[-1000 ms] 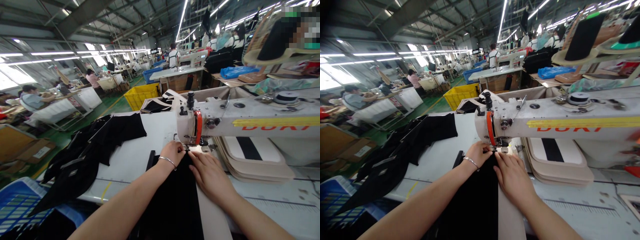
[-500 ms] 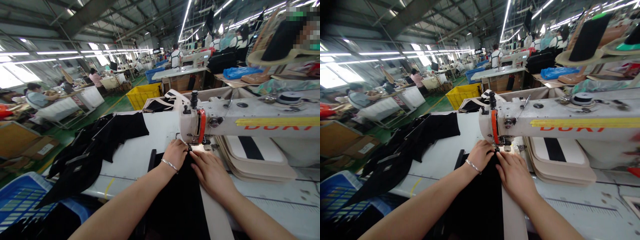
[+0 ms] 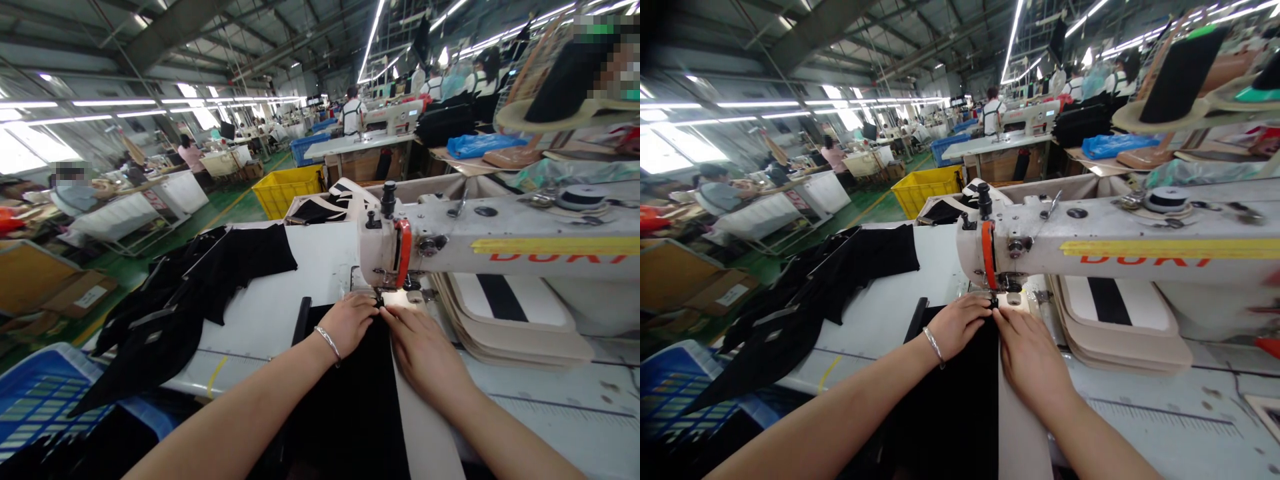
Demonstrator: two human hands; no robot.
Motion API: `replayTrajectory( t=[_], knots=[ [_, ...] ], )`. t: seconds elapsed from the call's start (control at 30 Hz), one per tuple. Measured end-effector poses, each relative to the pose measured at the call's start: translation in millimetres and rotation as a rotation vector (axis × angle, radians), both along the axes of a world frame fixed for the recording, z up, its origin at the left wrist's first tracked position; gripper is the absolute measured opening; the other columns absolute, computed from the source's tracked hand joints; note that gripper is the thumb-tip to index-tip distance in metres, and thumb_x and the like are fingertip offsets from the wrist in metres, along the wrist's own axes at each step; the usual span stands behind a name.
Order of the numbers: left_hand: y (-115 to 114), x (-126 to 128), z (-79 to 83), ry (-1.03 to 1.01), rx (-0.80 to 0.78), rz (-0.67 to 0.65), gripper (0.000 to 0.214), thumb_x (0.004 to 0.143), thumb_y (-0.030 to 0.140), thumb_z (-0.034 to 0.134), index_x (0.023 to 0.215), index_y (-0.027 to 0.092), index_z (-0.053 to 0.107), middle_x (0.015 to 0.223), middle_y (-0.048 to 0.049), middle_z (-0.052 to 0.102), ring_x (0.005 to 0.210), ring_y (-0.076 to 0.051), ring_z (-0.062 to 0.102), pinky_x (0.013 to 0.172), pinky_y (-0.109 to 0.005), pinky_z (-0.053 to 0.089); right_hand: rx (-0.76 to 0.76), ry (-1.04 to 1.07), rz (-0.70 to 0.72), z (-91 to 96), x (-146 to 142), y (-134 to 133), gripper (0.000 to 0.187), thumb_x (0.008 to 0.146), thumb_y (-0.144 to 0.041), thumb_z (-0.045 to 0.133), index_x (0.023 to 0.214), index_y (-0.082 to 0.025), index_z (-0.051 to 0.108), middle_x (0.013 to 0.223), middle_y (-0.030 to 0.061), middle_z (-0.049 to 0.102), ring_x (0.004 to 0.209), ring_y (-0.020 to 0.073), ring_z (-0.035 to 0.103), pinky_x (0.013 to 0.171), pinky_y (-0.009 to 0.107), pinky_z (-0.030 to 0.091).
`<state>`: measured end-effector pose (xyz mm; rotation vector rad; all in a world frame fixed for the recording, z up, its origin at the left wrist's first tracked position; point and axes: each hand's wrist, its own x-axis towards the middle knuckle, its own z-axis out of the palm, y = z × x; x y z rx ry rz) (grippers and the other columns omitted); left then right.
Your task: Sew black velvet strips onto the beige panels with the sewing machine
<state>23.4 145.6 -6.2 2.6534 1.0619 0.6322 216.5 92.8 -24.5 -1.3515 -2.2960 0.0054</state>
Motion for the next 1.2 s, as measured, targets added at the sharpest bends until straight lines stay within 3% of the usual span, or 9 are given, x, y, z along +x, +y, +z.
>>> replayTrajectory(
  t=[0.1,0.17,0.3,0.4,0.47,0.67,0.87,1.2],
  knots=[
    [-9.5,-1.5,7.3,0.057,-0.011,0.022,0.029,0.091,0.01,0.049,0.118,0.014,0.058,0.129,-0.009,0.057,0.127,-0.02,0.047,0.114,-0.043,0.034,0.001,-0.012,-0.008,0.2,0.9,-3.4,0.044,0.092,-0.018,0.042,0.136,-0.017,0.047,0.133,0.0084,0.051,0.12,0.0235,0.046,0.104,0.043,0.038],
    [-29.4,-5.7,17.2,0.133,-0.048,-0.02,0.032,0.092,0.013,0.048,0.124,0.015,0.055,0.134,-0.0087,0.053,0.131,-0.022,0.042,0.115,-0.047,0.03,-0.005,-0.027,0.0,-0.3,3.8,-10.5,0.042,0.093,-0.021,0.043,0.134,-0.018,0.048,0.131,0.0076,0.052,0.119,0.0233,0.047,0.104,0.043,0.038],
    [-93.3,-21.6,31.3,0.225,-0.137,-0.313,0.046,0.091,0.043,0.055,0.131,0.022,0.049,0.142,-0.0071,0.045,0.138,-0.025,0.032,0.117,-0.05,0.023,-0.007,-0.058,0.01,-2.1,11.0,-30.3,0.042,0.093,-0.024,0.045,0.135,-0.023,0.048,0.132,0.0055,0.052,0.12,0.0244,0.046,0.105,0.046,0.037],
    [-128.6,-31.7,27.3,0.207,-0.024,-0.399,0.037,0.094,0.034,0.053,0.13,0.024,0.05,0.141,-0.0048,0.048,0.139,-0.021,0.03,0.119,-0.047,0.015,-0.013,-0.062,-0.006,-1.3,12.7,-37.6,0.042,0.094,-0.028,0.044,0.135,-0.025,0.048,0.132,0.005,0.052,0.12,0.0247,0.046,0.104,0.047,0.037],
    [-137.0,-34.2,21.6,0.196,0.053,-0.409,0.031,0.095,0.028,0.051,0.126,0.023,0.054,0.137,-0.004,0.051,0.138,-0.02,0.032,0.119,-0.045,0.015,-0.021,-0.062,-0.008,-0.3,12.2,-37.4,0.042,0.094,-0.028,0.044,0.135,-0.026,0.048,0.131,0.0045,0.053,0.12,0.0243,0.046,0.103,0.047,0.038],
    [-130.3,-31.0,16.9,0.134,0.1,-0.364,0.027,0.094,0.034,0.054,0.117,0.021,0.059,0.129,-0.0033,0.058,0.134,-0.019,0.04,0.119,-0.044,0.017,-0.012,-0.07,-0.008,-0.5,10.9,-33.3,0.042,0.094,-0.028,0.044,0.135,-0.025,0.048,0.131,0.0052,0.054,0.119,0.024,0.047,0.102,0.046,0.039],
    [-122.7,-28.6,24.4,0.113,0.007,-0.296,0.031,0.09,0.019,0.052,0.12,0.022,0.056,0.127,-0.0018,0.06,0.13,-0.016,0.043,0.121,-0.04,0.016,0.004,-0.074,-0.008,3.0,9.7,-33.7,0.042,0.093,-0.026,0.044,0.135,-0.024,0.048,0.13,0.0073,0.054,0.119,0.0254,0.048,0.1,0.047,0.04],
    [-92.6,-26.3,16.0,0.109,0.035,-0.248,0.03,0.093,0.018,0.046,0.122,0.022,0.056,0.123,-0.0019,0.062,0.127,-0.016,0.046,0.12,-0.039,0.019,-0.01,-0.067,0.013,0.1,10.2,-31.0,0.043,0.093,-0.027,0.046,0.135,-0.023,0.048,0.13,0.0084,0.053,0.116,0.0261,0.05,0.098,0.047,0.041]
  ],
)
